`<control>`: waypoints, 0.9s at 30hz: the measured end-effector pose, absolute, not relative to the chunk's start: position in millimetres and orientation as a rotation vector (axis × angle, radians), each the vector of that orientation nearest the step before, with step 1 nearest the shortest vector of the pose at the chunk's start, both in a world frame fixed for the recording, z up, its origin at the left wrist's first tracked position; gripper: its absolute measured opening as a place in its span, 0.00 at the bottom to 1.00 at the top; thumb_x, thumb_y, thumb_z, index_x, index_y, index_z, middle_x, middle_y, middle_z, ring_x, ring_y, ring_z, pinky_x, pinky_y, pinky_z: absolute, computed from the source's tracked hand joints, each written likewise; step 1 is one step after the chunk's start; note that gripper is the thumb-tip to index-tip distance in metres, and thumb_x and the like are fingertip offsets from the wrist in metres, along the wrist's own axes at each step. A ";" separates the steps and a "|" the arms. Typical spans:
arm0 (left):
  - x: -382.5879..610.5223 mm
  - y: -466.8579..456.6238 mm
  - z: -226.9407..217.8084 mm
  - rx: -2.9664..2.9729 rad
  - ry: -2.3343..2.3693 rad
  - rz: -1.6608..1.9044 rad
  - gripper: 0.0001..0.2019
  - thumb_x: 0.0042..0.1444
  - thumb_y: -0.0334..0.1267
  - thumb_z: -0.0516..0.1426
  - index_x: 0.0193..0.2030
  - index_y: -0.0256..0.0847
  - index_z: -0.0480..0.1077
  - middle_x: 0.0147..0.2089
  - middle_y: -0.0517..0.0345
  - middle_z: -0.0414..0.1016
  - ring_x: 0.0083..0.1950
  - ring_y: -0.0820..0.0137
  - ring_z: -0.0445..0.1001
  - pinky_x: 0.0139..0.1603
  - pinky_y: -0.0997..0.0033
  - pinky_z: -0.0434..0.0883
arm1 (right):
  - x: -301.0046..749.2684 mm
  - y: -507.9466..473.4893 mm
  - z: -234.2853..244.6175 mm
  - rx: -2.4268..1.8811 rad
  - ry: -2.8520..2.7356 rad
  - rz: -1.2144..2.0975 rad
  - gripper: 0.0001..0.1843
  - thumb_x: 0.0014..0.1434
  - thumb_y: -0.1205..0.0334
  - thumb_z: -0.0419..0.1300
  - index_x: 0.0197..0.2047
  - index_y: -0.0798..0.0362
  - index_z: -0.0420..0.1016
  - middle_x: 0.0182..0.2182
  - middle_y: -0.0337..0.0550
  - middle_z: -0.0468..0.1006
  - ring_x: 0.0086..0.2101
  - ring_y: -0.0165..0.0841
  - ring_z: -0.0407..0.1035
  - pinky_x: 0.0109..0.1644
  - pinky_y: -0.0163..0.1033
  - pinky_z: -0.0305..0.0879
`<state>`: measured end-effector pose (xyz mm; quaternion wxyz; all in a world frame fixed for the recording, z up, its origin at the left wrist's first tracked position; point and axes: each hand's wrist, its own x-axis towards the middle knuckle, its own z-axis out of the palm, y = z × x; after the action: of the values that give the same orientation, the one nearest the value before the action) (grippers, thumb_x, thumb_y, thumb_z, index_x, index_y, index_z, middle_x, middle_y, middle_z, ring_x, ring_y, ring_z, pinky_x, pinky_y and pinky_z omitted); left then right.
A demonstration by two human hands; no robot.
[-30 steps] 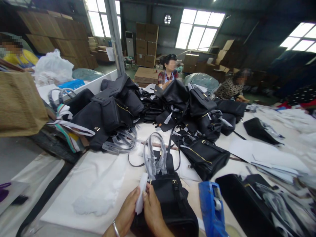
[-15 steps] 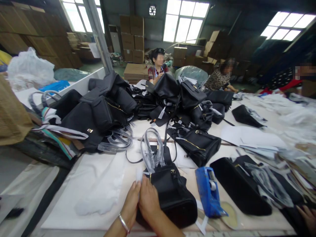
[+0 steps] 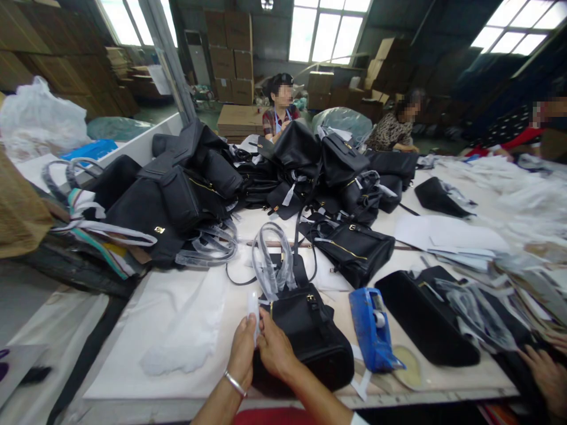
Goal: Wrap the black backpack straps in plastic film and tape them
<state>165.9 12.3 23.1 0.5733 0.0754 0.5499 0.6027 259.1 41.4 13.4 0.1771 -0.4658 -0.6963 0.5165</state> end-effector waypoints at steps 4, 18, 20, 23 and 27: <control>161.2 5.4 30.1 0.143 1.141 1.392 0.23 0.54 0.50 0.58 0.49 0.32 0.72 0.44 0.44 0.79 0.47 0.60 0.75 0.53 0.61 0.67 | 257.6 42.5 11.3 -1.281 -1.824 1.550 0.31 0.53 0.70 0.52 0.60 0.46 0.57 0.46 0.42 0.74 0.44 0.35 0.71 0.49 0.41 0.66; 157.5 0.1 36.5 0.268 1.067 1.348 0.19 0.56 0.42 0.57 0.53 0.36 0.70 0.48 0.47 0.78 0.50 0.61 0.75 0.55 0.63 0.67 | 253.7 41.5 19.5 -1.438 -2.036 1.223 0.16 0.60 0.63 0.48 0.52 0.51 0.60 0.36 0.44 0.76 0.36 0.38 0.73 0.38 0.39 0.66; 157.0 1.5 34.0 0.243 1.098 1.336 0.19 0.55 0.42 0.59 0.50 0.35 0.72 0.45 0.48 0.80 0.46 0.61 0.76 0.51 0.64 0.69 | 252.4 40.4 22.5 -1.489 -2.106 1.143 0.15 0.61 0.62 0.47 0.51 0.52 0.59 0.36 0.46 0.77 0.35 0.39 0.74 0.37 0.39 0.66; 155.8 5.0 31.4 0.213 1.142 1.291 0.18 0.51 0.42 0.61 0.47 0.33 0.74 0.39 0.48 0.81 0.40 0.61 0.78 0.45 0.65 0.71 | 251.3 39.6 25.9 -1.540 -2.190 1.076 0.14 0.62 0.64 0.45 0.51 0.53 0.59 0.36 0.48 0.78 0.35 0.40 0.75 0.36 0.40 0.66; 157.6 9.2 26.6 0.208 1.178 1.264 0.19 0.48 0.42 0.63 0.45 0.32 0.75 0.35 0.49 0.82 0.35 0.63 0.78 0.38 0.67 0.72 | 258.3 43.9 26.2 -1.456 -2.260 1.088 0.17 0.59 0.69 0.45 0.52 0.56 0.58 0.37 0.52 0.78 0.36 0.41 0.75 0.38 0.41 0.66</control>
<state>157.6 9.2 26.6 0.6447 0.0913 0.5176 0.5551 258.3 43.9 26.2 0.1204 -0.4983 -0.7737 0.3723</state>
